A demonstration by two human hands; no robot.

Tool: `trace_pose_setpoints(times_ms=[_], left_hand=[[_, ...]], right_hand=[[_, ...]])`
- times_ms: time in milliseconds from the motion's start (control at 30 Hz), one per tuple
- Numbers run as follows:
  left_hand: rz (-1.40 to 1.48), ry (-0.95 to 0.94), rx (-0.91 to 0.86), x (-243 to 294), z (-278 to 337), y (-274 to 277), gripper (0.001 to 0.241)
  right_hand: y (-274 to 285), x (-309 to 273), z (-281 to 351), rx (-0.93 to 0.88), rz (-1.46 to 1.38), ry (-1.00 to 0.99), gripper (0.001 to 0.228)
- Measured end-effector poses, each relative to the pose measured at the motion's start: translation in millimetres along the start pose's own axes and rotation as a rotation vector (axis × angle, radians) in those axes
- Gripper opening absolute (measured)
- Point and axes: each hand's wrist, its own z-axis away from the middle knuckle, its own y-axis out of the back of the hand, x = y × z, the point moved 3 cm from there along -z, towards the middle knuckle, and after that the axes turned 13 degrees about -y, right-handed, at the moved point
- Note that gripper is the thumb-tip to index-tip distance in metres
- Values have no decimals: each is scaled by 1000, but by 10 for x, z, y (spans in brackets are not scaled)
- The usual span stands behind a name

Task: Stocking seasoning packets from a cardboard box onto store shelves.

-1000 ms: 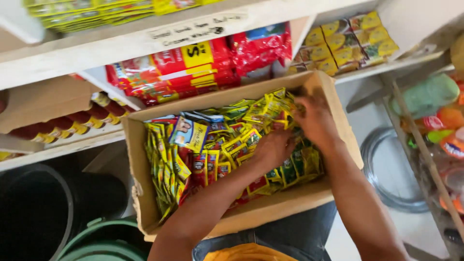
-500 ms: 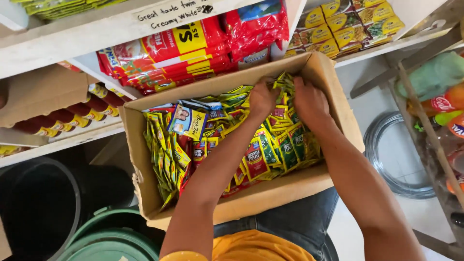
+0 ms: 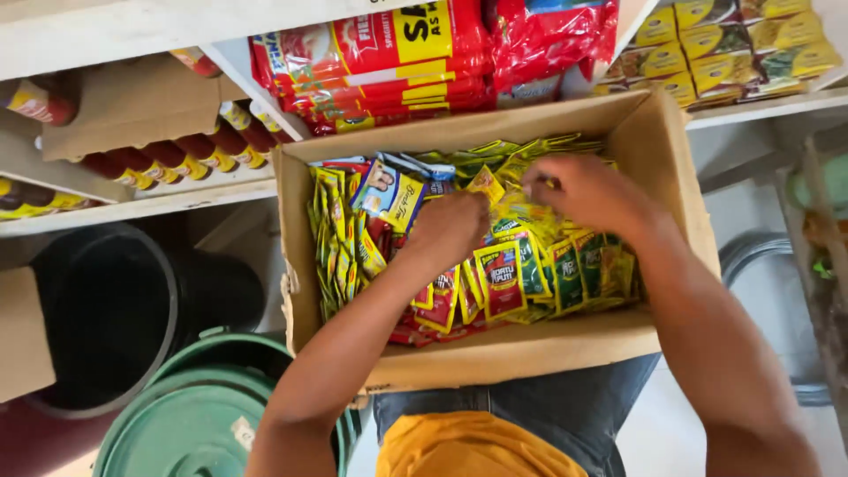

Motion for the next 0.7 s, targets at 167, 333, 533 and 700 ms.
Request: trace_pose_setpoints(times_ms=[167,333,533,700], left_hand=[[158,-4,236,89,-166,-39,19],[258,-40,234,-91,-58,-260,30],[98,-169,-52,129,-49,-495,44],[151,-115,-18,60,-74,-371,32]], right_hand=[[200,66,-282,38,120,22,21],[-2,492,-316,-15,103,-174,23],[-211,720,-578,191,119,33,29],[-477,642,-741,165,229,139,46]])
